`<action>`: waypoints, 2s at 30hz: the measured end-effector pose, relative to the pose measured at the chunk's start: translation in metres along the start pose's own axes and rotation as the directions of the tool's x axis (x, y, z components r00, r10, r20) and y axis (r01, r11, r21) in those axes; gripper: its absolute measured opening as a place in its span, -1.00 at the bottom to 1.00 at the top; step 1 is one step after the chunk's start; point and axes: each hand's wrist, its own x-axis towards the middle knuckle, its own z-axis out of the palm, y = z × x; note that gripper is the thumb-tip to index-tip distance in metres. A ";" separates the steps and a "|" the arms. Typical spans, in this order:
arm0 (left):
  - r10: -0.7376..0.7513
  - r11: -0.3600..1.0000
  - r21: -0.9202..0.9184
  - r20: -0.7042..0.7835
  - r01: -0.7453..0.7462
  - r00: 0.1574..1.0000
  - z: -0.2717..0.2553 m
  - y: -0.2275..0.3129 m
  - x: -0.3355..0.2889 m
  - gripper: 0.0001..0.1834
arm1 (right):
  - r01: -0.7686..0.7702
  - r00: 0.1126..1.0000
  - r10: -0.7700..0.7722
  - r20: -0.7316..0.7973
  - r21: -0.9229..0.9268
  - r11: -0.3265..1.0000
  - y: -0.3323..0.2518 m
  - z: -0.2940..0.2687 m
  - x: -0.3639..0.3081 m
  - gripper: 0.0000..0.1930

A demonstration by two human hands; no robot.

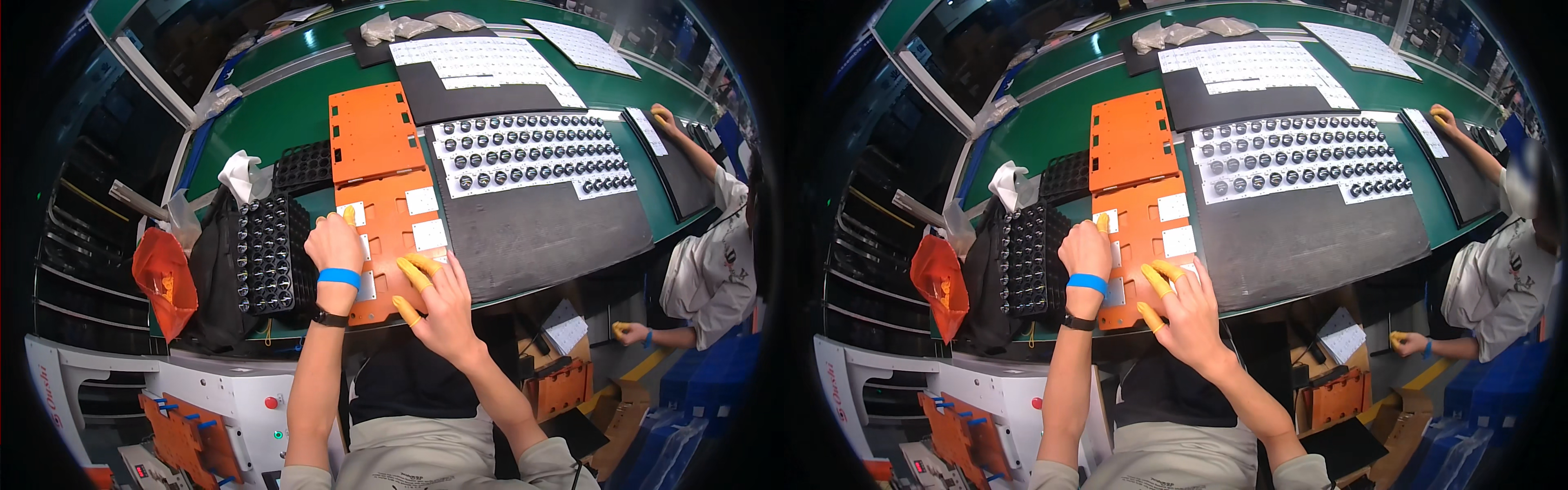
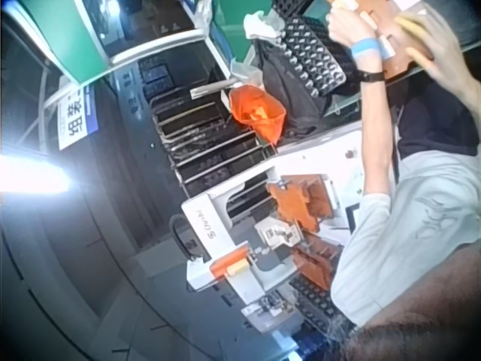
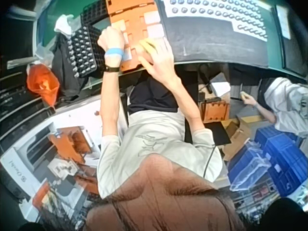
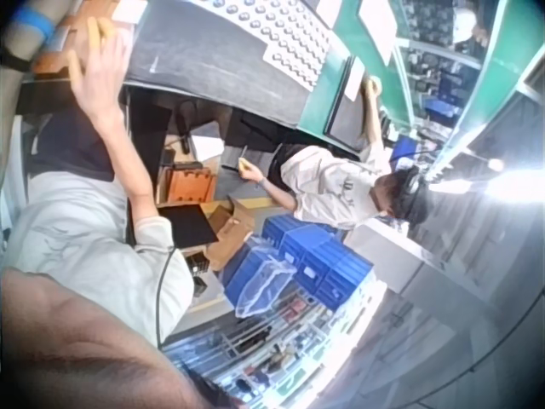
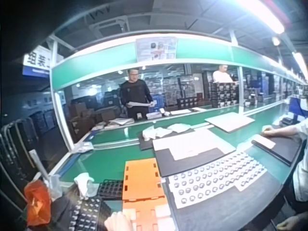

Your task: The person places small white square components onto an orange tray, then moves the tray to a machine. They then pick up small cylindrical metal objects from a black tray and place them into a white grid. The person repeats this process of placing components and metal objects throughout the clip.

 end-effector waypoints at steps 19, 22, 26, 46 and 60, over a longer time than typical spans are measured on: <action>0.355 0.888 -0.315 0.003 -0.336 0.935 -0.033 -0.007 -0.056 -0.33 | -0.002 0.998 0.028 -0.056 0.419 0.908 0.011 -0.024 0.066 -0.63; 0.361 0.883 -0.316 -0.015 -0.347 0.932 -0.031 -0.006 -0.059 -0.27 | -0.050 0.992 0.088 -0.090 0.362 0.931 0.041 -0.006 0.112 -0.59; 0.373 0.878 -0.312 -0.029 -0.363 0.927 -0.026 -0.009 -0.057 -0.26 | -0.238 0.965 0.252 -0.071 0.165 0.957 0.077 0.031 0.161 -0.45; 0.405 0.870 -0.289 -0.047 -0.400 0.913 -0.013 0.000 -0.039 -0.19 | -0.481 0.877 0.480 -0.025 -0.011 0.877 0.115 0.077 0.227 -0.35; 0.409 0.828 -0.404 -0.038 -0.389 0.912 -0.019 -0.017 -0.029 -0.17 | -0.453 0.889 0.458 0.014 0.171 0.875 0.067 0.024 0.248 -0.19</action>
